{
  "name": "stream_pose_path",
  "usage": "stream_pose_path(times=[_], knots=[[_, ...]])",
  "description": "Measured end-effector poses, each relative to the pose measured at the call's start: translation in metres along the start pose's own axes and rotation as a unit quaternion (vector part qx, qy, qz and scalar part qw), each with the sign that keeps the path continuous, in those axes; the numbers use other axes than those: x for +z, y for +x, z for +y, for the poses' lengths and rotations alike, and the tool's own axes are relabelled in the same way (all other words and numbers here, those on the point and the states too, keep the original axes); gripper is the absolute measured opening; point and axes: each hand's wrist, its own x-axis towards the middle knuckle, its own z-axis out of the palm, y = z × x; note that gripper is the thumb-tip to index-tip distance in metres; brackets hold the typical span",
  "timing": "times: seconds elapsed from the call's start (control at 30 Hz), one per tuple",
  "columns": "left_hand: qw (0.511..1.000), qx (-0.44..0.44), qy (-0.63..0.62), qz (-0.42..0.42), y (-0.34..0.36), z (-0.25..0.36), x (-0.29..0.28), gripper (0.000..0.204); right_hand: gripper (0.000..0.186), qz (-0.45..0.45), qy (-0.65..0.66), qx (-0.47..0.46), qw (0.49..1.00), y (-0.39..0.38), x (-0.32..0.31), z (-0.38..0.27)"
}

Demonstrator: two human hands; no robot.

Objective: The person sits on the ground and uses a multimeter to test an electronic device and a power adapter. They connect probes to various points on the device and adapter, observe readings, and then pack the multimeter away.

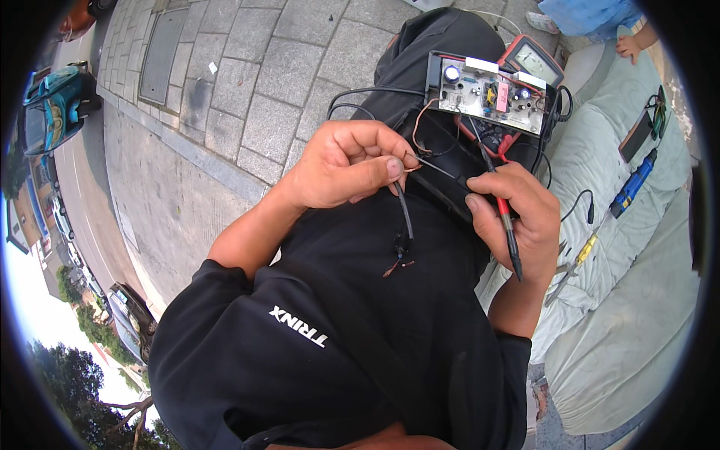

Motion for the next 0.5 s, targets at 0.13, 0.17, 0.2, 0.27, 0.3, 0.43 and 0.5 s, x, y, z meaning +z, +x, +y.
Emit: stream_pose_path(times=[0.13, 0.17, 0.2, 0.27, 0.3, 0.43, 0.5], knots=[[1.000, 0.013, -0.004, 0.000, 0.001, 0.000, 0.002, 0.015, 0.024, -0.015, 0.005, 0.002, 1.000, 0.001, -0.002, 0.000], [1.000, 0.022, -0.007, 0.001, 0.002, 0.001, 0.003, 0.014, 0.024, -0.015, 0.005, 0.003, 1.000, 0.001, -0.003, -0.001], [0.999, 0.032, -0.010, 0.003, 0.001, 0.001, 0.005, 0.013, 0.024, -0.016, 0.005, 0.002, 1.000, 0.000, -0.002, 0.000], [0.998, 0.043, 0.023, 0.030, -0.001, -0.001, 0.009, 0.010, 0.025, -0.017, 0.005, 0.002, 1.000, 0.000, -0.002, 0.000], [0.997, 0.050, 0.039, 0.042, 0.000, -0.001, 0.011, 0.009, 0.026, -0.016, 0.002, 0.003, 1.000, -0.001, -0.002, 0.000], [0.964, 0.162, 0.205, 0.045, 0.002, -0.007, 0.006, 0.007, 0.025, -0.042, 0.006, 0.023, 0.999, -0.002, -0.006, -0.004], [0.961, 0.168, 0.214, 0.043, 0.002, -0.009, 0.004, 0.007, 0.025, 0.012, 0.020, 0.006, 1.000, 0.001, -0.008, -0.001]])
